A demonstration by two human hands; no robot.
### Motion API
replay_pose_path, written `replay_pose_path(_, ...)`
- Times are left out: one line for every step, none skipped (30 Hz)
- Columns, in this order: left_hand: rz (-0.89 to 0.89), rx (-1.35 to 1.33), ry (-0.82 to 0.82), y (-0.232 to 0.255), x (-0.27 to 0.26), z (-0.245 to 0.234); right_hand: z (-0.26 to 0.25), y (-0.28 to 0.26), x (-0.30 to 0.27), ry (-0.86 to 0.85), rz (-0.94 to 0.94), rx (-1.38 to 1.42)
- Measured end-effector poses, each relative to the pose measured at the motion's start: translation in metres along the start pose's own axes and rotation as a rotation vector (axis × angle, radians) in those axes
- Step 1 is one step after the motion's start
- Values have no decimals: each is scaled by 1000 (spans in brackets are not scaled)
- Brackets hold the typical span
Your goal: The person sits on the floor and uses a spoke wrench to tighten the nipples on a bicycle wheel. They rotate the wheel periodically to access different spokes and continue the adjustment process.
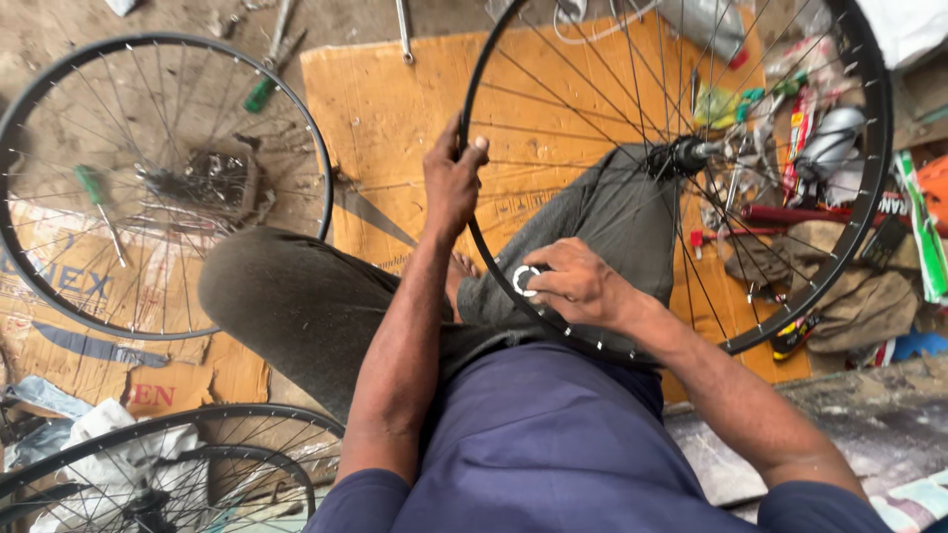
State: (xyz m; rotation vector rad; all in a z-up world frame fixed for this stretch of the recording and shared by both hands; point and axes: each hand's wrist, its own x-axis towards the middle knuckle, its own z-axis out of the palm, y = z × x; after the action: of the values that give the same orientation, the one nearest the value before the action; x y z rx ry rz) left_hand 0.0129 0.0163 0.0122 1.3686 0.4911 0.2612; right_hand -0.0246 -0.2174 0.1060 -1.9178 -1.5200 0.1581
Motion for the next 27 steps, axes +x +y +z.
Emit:
replay_pose_path(51, 14, 12, -2, -2, 1, -2, 0, 1, -7, -23, -21)
replay_pose_path(102, 29, 24, -4, -6, 1, -2, -2, 2, -13, -45, -42)
replay_pose_path(160, 42, 33, -3, -6, 1, -5, -2, 4, -16, -70, -68)
replay_pose_path(156, 32, 27, -2, -7, 3, -7, -2, 5, -67, -56, -79)
replay_pose_path(147, 26, 22, -2, -12, 3, -8, -5, 4, -117, -40, -84)
replay_pose_path(137, 20, 18, -1, -17, 3, -7, -7, 2, -167, -23, -88)
replay_pose_path(136, -11, 12, 1, -18, 2, -5, -7, 3, -154, 5, -90)
replay_pose_path(134, -41, 5, 4, -18, 2, -2, -7, 2, -141, 32, -91)
replay_pose_path(122, -73, -5, 5, -22, 2, 2, -9, -5, -131, 69, -88)
replay_pose_path(143, -68, -7, 6, -22, 2, 12, -8, -7, -149, 109, -228)
replay_pose_path(162, -66, -11, 7, -23, 3, 23, -5, -6, -166, 154, -370)
replay_pose_path(182, -63, -16, 8, -24, 3, 29, -3, -7, -183, 199, -512)
replay_pose_path(169, -64, -17, 10, -22, 3, 30, 1, -6, -213, 180, -514)
replay_pose_path(156, -65, -18, 13, -21, 3, 30, 3, -5, -244, 161, -515)
replay_pose_path(130, -64, -16, 12, -25, 1, 31, 1, -6, -282, 146, -506)
replay_pose_path(131, -41, -9, 12, -26, -1, 28, 2, -6, -287, 157, -485)
replay_pose_path(134, -20, -8, 12, -24, -1, 19, 5, -5, -290, 171, -468)
replay_pose_path(136, 1, -6, 12, -22, -1, 13, 6, -2, -293, 184, -452)
replay_pose_path(136, -11, -12, 13, -21, -1, 7, 5, 0, -273, 161, -362)
replay_pose_path(135, -22, -18, 14, -20, 0, 0, 1, -1, -253, 137, -272)
replay_pose_path(128, -33, -23, 12, -22, -1, -3, -2, -2, -237, 115, -177)
replay_pose_path(138, -40, -21, 12, -22, -2, -2, -1, 1, -230, 177, -118)
replay_pose_path(149, -47, -23, 11, -21, -1, 0, 1, 4, -223, 242, -59)
replay_pose_path(159, -54, -24, 11, -19, -1, 1, 2, 5, -215, 306, -1)
replay_pose_path(141, -46, -17, 11, -19, 0, 0, 4, 7, -106, 207, -88)
replay_pose_path(122, -39, -11, 11, -19, 1, -1, 9, 11, 3, 107, -174)
replay_pose_path(100, -31, 0, 11, -21, 1, -2, 12, 16, 111, 5, -255)
